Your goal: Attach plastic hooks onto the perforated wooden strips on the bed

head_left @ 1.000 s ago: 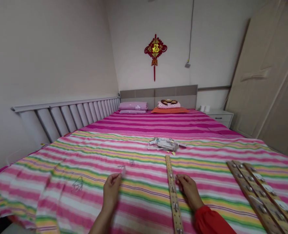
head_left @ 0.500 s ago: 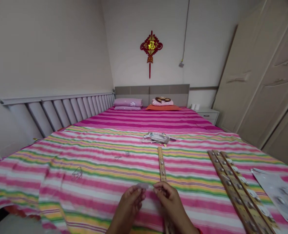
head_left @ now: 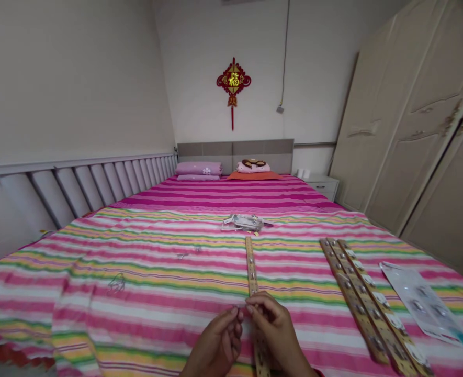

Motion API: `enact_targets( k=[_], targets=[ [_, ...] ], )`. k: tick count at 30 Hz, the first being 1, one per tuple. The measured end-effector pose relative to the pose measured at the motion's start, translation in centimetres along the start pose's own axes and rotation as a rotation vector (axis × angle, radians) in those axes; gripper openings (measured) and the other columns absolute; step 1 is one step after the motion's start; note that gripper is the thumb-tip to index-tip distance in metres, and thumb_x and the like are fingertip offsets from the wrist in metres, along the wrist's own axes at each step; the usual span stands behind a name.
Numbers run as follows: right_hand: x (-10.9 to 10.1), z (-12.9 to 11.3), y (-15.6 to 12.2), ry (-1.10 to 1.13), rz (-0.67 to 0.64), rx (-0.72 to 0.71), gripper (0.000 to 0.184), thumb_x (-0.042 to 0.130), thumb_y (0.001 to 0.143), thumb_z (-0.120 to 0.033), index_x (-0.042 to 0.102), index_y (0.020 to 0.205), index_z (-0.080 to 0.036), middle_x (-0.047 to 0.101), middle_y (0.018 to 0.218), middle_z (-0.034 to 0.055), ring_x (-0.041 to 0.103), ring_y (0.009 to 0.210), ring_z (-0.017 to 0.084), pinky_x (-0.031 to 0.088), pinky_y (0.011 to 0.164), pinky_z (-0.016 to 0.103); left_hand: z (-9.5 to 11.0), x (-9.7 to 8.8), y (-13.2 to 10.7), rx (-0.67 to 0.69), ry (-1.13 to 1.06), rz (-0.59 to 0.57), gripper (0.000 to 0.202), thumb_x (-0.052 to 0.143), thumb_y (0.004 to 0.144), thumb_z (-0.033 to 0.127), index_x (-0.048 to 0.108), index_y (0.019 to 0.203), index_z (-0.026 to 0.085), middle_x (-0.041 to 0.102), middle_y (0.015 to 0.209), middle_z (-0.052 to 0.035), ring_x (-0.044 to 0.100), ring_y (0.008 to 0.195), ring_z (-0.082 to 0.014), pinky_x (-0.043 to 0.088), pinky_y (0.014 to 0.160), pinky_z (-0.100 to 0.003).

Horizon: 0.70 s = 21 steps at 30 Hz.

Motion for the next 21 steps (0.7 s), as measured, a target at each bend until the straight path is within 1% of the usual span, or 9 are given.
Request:
enact_targets(
  k=[2, 4, 7, 9, 11, 14, 16, 19, 21],
  targets=[
    [-0.4, 0.0, 0.3, 0.041, -0.003, 0.041, 0.022, 0.069, 0.070, -0.043, 0.071, 0.073, -0.021, 0.061, 0.069, 0.0029, 0.053, 0.061, 0.016, 0.042, 0.055, 0.025, -0.4, 0.3, 0.1, -0.016, 0.034, -0.015, 0.012, 0.073, 0.069, 0.015, 0.062, 0.074, 0.014, 0.066, 0.064, -0.0008, 0.055, 0.047, -0.0045, 0.039, 0.042, -0.013],
    [-0.7, 0.2, 0.6, 0.099, -0.017, 0.108, 0.027, 0.071, 0.068, -0.047, 0.070, 0.072, -0.020, 0.059, 0.064, 0.0011, 0.050, 0.055, 0.014, 0.040, 0.051, 0.024, -0.5, 0.3, 0.5, 0.017, 0.096, -0.021, 0.018, 0.076, 0.066, 0.020, 0.061, 0.074, 0.014, 0.066, 0.065, -0.0012, 0.056, 0.048, -0.0050, 0.038, 0.042, -0.013],
    [-1.0, 0.8, 0.9, 0.168, -0.040, 0.214, 0.034, 0.072, 0.065, -0.052, 0.068, 0.072, -0.019, 0.053, 0.053, -0.0026, 0.043, 0.045, 0.011, 0.033, 0.043, 0.023, 0.0, 0.3, 1.2, 0.129, 0.226, -0.040, 0.032, 0.082, 0.057, 0.031, 0.059, 0.072, 0.015, 0.065, 0.066, -0.0002, 0.055, 0.051, -0.0049, 0.036, 0.045, -0.013],
    [-1.2, 1.3, 1.0, 0.190, -0.033, 0.247, 0.036, 0.072, 0.063, -0.053, 0.067, 0.072, -0.018, 0.051, 0.050, -0.0038, 0.040, 0.041, 0.009, 0.030, 0.041, 0.022, 0.3, 0.4, 1.5, 0.197, 0.314, -0.051, 0.040, 0.084, 0.049, 0.038, 0.058, 0.069, 0.015, 0.063, 0.064, 0.0017, 0.052, 0.049, -0.0035, 0.033, 0.044, -0.013],
    [-1.4, 1.8, 1.0, 0.221, -0.016, 0.260, 0.035, 0.073, 0.063, -0.051, 0.066, 0.072, -0.017, 0.051, 0.049, -0.0045, 0.039, 0.040, 0.008, 0.028, 0.040, 0.021, 0.6, 0.5, 1.7, 0.247, 0.375, -0.048, 0.045, 0.084, 0.045, 0.044, 0.056, 0.066, 0.014, 0.062, 0.062, 0.0029, 0.050, 0.047, -0.0028, 0.030, 0.044, -0.013],
    [-1.0, 2.9, 0.7, 0.297, -0.011, 0.297, 0.034, 0.072, 0.066, -0.049, 0.065, 0.074, -0.017, 0.048, 0.044, -0.0062, 0.037, 0.037, 0.006, 0.026, 0.039, 0.019, 0.7, 0.6, 1.8, 0.265, 0.416, -0.028, 0.049, 0.081, 0.044, 0.051, 0.056, 0.066, 0.015, 0.063, 0.062, 0.0022, 0.052, 0.047, -0.0045, 0.029, 0.045, -0.015],
    [-0.7, 3.6, 0.4, 0.336, -0.002, 0.323, 0.034, 0.072, 0.067, -0.049, 0.064, 0.074, -0.017, 0.047, 0.041, -0.0068, 0.036, 0.035, 0.006, 0.026, 0.038, 0.019, 0.6, 0.5, 1.8, 0.254, 0.412, -0.010, 0.051, 0.082, 0.043, 0.052, 0.057, 0.069, 0.015, 0.066, 0.066, 0.0001, 0.056, 0.050, -0.0070, 0.033, 0.047, -0.017],
    [-0.3, 3.9, -0.1, 0.355, 0.033, 0.338, 0.035, 0.073, 0.066, -0.049, 0.065, 0.075, -0.016, 0.047, 0.041, -0.0066, 0.036, 0.035, 0.006, 0.026, 0.038, 0.018, 0.6, 0.4, 1.5, 0.262, 0.364, 0.008, 0.052, 0.079, 0.048, 0.054, 0.061, 0.077, 0.016, 0.070, 0.075, -0.0039, 0.061, 0.058, -0.0103, 0.038, 0.053, -0.019],
    [-0.2, 3.8, -0.4, 0.339, 0.066, 0.333, 0.036, 0.075, 0.063, -0.049, 0.065, 0.076, -0.016, 0.050, 0.043, -0.0057, 0.037, 0.035, 0.006, 0.028, 0.037, 0.019, 0.7, 0.4, 1.3, 0.275, 0.332, 0.021, 0.050, 0.078, 0.050, 0.054, 0.062, 0.079, 0.016, 0.071, 0.078, -0.0041, 0.061, 0.061, -0.0101, 0.039, 0.055, -0.019]
  ],
)
Point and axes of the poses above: each hand's wrist, its own y-axis towards the middle knuckle, its own x-axis out of the palm, z = x × y, the point moved 7 cm from there along y, towards the middle knuckle
